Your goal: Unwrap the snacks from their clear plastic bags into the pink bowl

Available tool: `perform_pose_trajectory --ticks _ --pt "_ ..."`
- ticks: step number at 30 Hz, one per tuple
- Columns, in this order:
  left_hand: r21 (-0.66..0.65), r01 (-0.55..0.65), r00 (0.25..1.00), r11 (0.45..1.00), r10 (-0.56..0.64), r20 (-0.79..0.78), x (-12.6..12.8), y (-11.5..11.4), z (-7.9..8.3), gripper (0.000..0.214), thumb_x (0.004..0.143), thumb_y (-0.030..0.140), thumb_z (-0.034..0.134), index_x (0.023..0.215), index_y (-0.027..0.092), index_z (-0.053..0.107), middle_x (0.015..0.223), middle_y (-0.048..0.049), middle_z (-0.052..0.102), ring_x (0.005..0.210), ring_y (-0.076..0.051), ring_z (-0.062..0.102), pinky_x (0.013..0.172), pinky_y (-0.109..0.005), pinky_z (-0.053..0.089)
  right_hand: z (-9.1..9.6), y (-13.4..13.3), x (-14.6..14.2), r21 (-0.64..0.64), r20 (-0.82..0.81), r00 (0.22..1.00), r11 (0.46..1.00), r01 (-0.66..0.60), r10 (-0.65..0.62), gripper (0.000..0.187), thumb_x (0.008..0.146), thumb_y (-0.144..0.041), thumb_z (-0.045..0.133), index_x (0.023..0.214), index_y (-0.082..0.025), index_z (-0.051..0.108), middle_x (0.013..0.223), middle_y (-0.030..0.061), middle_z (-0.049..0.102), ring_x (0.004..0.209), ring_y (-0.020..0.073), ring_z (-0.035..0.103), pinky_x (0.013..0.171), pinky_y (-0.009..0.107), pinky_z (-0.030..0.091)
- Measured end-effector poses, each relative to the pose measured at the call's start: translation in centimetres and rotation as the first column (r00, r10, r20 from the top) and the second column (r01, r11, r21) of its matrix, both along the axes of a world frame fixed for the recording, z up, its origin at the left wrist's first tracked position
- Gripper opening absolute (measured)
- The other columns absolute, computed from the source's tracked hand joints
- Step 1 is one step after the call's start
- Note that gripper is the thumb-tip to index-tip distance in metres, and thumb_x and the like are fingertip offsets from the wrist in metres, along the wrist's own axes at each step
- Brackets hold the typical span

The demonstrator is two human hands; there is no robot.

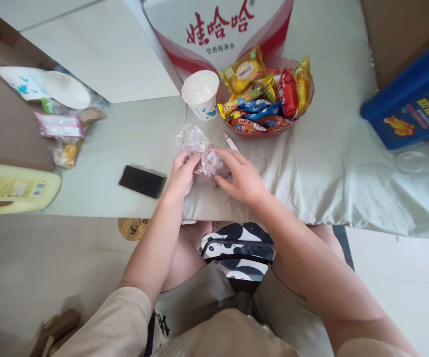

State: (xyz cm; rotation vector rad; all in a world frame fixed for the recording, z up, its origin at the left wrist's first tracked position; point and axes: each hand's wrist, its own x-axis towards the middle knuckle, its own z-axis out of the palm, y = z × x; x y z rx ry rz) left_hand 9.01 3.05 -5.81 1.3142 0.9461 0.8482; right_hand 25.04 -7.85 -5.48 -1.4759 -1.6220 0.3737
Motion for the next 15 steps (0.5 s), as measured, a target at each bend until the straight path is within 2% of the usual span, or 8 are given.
perform_pose_trajectory --ticks 2,5,8,11,13,15 --pt "-0.094 0.002 1.0 0.996 -0.002 0.007 0.2 -0.3 0.2 0.025 0.08 0.042 0.075 0.088 0.019 0.066 0.077 -0.0004 0.069 0.069 -0.015 0.066 0.065 -0.027 0.053 0.1 0.0 -0.1 0.023 -0.006 1.0 0.999 -0.023 0.023 0.03 0.085 -0.023 0.06 0.114 -0.022 0.065 0.133 0.0131 0.067 0.121 0.0279 0.066 0.1 0.043 0.054" --pt "-0.142 -0.06 0.998 0.988 0.06 -0.001 0.4 -0.2 0.4 0.021 0.078 0.036 0.074 0.087 0.019 0.064 0.078 -0.0001 0.068 0.069 -0.014 0.065 0.064 -0.026 0.052 0.3 -0.1 0.0 0.037 -0.013 1.0 0.999 0.003 -0.002 0.002 0.086 -0.023 0.059 0.087 -0.023 0.061 0.13 0.0137 0.069 0.116 0.0275 0.067 0.096 0.041 0.054" --pt "-0.106 -0.202 0.979 0.974 0.198 -0.052 0.1 0.4 0.6 0.017 0.076 0.031 0.073 0.081 0.019 0.063 0.074 0.0006 0.066 0.067 -0.013 0.063 0.062 -0.024 0.05 0.3 -0.1 0.3 0.038 -0.033 0.997 0.997 0.071 -0.07 0.005 0.084 -0.022 0.058 0.081 -0.024 0.055 0.126 0.0141 0.07 0.113 0.0278 0.068 0.092 0.041 0.054" --pt "-0.016 -0.345 0.937 0.939 0.343 -0.071 -0.7 1.3 1.0 0.013 0.073 0.027 0.07 0.076 0.018 0.061 0.069 0.0017 0.063 0.065 -0.012 0.06 0.06 -0.023 0.048 0.3 -0.2 0.7 -0.011 -0.053 0.993 0.995 0.102 -0.103 0.006 0.08 -0.02 0.055 0.079 -0.025 0.051 0.102 0.0096 0.072 0.094 0.0255 0.069 0.082 0.038 0.053" --pt "-0.009 -0.406 0.913 0.914 0.405 -0.055 -1.3 1.7 1.3 0.012 0.072 0.027 0.066 0.075 0.019 0.058 0.069 0.0021 0.062 0.062 -0.012 0.06 0.057 -0.023 0.046 0.3 -0.4 1.1 -0.065 -0.061 0.989 0.99 0.129 -0.133 0.009 0.077 -0.019 0.053 0.084 -0.025 0.053 0.088 0.0056 0.069 0.08 0.0235 0.065 0.075 0.036 0.051" --pt "-0.032 -0.425 0.904 0.905 0.423 -0.06 -1.9 2.1 1.6 0.01 0.072 0.026 0.062 0.075 0.02 0.056 0.07 0.0023 0.063 0.058 -0.011 0.059 0.052 -0.022 0.043 0.5 -0.7 1.5 -0.103 -0.07 0.984 0.983 0.154 -0.162 0.025 0.075 -0.017 0.052 0.098 -0.024 0.058 0.088 0.0043 0.069 0.078 0.0228 0.064 0.074 0.036 0.05"
